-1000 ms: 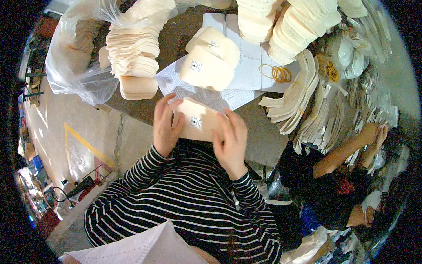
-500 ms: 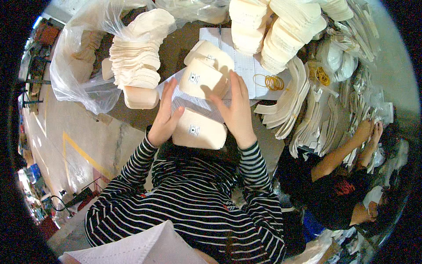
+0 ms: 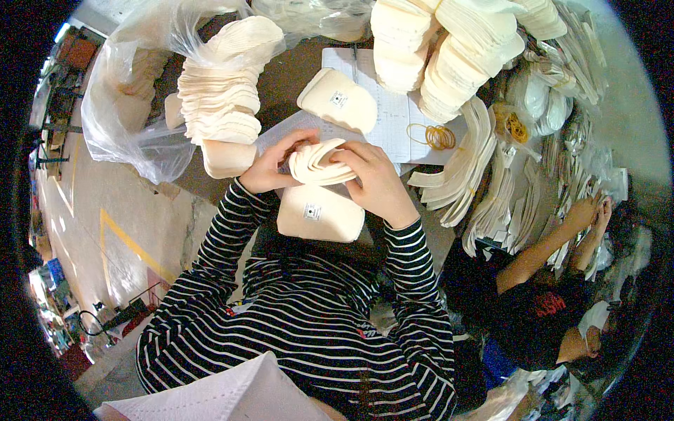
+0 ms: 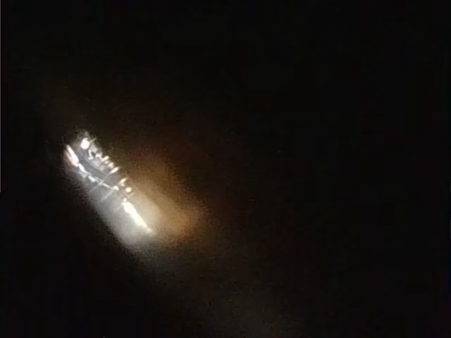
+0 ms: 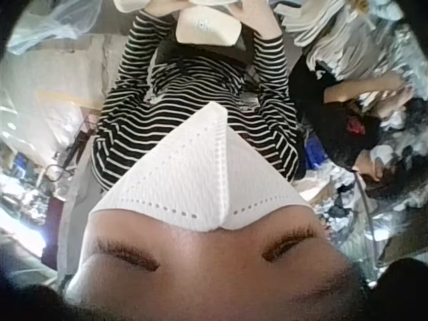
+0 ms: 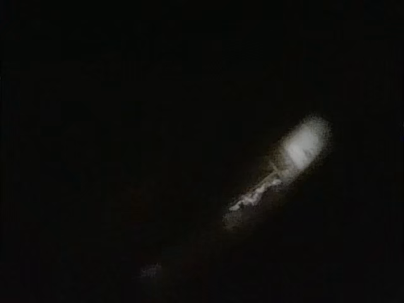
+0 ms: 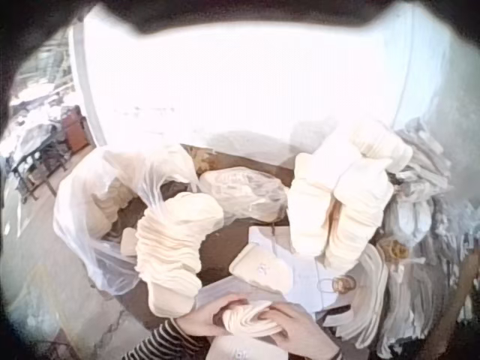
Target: The person repeatedly picks up stacks of white fabric pads, aligns them, and places them into a larger stack on the table. The person also handles rubber bands and a document on the table while organizing the pads.
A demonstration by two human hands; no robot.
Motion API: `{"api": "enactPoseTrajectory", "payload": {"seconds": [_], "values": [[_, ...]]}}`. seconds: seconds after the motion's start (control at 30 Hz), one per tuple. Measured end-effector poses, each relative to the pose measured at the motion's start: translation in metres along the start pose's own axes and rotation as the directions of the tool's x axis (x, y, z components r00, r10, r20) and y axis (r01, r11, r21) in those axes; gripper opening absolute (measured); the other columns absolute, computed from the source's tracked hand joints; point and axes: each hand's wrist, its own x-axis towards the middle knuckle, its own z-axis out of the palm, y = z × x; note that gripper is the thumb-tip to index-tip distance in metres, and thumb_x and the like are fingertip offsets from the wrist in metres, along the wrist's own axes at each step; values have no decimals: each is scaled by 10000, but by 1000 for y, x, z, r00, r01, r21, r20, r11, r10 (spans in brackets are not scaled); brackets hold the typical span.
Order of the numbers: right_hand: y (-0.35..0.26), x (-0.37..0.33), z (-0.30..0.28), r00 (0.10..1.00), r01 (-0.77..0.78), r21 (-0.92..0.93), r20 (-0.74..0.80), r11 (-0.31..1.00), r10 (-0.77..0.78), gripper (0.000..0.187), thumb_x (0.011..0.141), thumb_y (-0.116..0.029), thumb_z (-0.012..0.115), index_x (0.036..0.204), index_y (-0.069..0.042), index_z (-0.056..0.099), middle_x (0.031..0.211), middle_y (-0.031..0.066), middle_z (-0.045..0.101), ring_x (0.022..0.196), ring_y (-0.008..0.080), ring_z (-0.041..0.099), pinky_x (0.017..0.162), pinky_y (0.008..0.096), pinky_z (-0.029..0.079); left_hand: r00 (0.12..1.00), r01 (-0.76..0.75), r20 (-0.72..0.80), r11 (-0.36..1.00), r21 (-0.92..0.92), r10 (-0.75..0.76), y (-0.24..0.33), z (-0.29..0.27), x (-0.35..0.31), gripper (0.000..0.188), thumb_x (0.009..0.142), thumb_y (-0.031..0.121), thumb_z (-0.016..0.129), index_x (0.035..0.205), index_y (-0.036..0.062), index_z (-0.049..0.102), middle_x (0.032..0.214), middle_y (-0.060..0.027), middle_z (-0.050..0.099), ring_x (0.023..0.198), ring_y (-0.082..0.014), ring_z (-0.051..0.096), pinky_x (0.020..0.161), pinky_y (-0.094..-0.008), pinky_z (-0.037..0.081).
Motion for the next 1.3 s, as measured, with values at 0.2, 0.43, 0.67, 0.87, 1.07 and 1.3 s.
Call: {"api": "enactPoseTrajectory", "payload": {"seconds": [0.2,0.43,0.67,0.87,1.07,1.3], "values": [[0,-2,-3,995,-87,-7,42,996,88,432,787,-90,741,1204,-93,632,1242,129,626,1122,331,603,941,431,485,974,-117,-158,959,257,161,-6,3,8,701,710,48,815,1337,22,502,1245,-96,525,1198,-232,516,1056,-357,402],[2,3,3,972,-151,-16,-187,988,146,561,812,-128,755,1348,-139,590,1325,145,573,1162,343,579,1008,426,476,853,-68,-437,889,452,287,-8,9,13,655,696,68,871,1245,40,515,1293,-99,497,1188,-210,519,1043,-343,423],[-4,1,8,965,-108,-373,-260,922,8,564,799,-127,765,1333,-126,584,1412,158,488,1227,368,513,985,444,478,819,36,-555,954,299,143,-12,17,15,561,715,85,866,1171,33,543,1115,-104,616,1075,-210,588,978,-345,463],[6,-5,13,976,-127,-94,-189,987,108,511,815,-121,746,1302,-103,592,1255,163,591,1087,355,598,909,433,499,839,143,-535,907,397,101,5,18,15,564,747,58,847,1221,22,543,1095,-83,647,1064,-195,616,970,-327,479],[6,-4,12,980,-105,-166,-183,981,74,510,849,-113,707,1344,-184,609,1273,154,592,1118,353,590,939,442,491,754,-19,-570,879,477,326,4,23,15,626,781,60,824,1333,16,532,1231,-100,618,1152,-203,592,986,-346,484],[4,-2,14,946,-47,-327,-319,944,-63,497,807,-43,731,1285,-159,663,1279,131,595,1141,331,576,981,439,462,815,26,-569,973,231,113,-2,18,8,559,806,16,798,1302,17,538,1194,-63,607,1144,-173,583,977,-306,473]]}}
